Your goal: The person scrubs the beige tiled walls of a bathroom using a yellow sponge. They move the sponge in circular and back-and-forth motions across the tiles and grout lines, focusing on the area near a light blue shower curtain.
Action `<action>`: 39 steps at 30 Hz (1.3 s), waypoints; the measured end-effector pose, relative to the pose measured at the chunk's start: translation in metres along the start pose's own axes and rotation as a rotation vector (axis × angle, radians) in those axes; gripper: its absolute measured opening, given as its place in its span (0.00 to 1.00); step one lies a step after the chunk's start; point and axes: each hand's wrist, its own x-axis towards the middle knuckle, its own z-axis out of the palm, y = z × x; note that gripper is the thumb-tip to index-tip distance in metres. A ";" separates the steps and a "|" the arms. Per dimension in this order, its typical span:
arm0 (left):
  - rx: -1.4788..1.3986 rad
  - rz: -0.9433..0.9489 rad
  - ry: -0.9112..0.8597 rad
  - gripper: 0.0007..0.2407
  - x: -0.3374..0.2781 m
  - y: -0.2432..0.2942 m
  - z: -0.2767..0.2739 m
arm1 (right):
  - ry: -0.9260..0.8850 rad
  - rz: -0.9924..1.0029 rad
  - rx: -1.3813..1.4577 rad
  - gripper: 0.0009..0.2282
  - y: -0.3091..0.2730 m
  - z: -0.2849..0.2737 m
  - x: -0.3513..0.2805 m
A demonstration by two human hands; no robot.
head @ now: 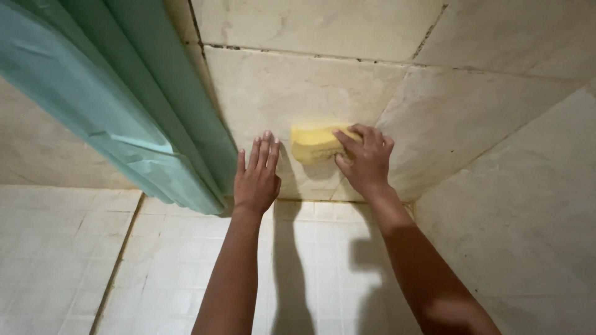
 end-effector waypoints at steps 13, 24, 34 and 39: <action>-0.030 -0.009 -0.020 0.36 0.001 0.001 0.007 | 0.195 0.121 -0.068 0.32 -0.009 -0.002 0.017; -0.009 -0.001 -0.049 0.35 0.001 0.001 -0.005 | -0.117 0.066 0.034 0.24 -0.008 0.039 -0.039; -0.010 -0.003 -0.096 0.34 -0.006 -0.015 -0.009 | -0.092 0.010 0.022 0.23 -0.011 0.033 -0.028; 0.004 -0.030 -0.068 0.34 -0.008 -0.024 -0.014 | 0.163 -0.013 0.003 0.27 -0.014 0.013 0.016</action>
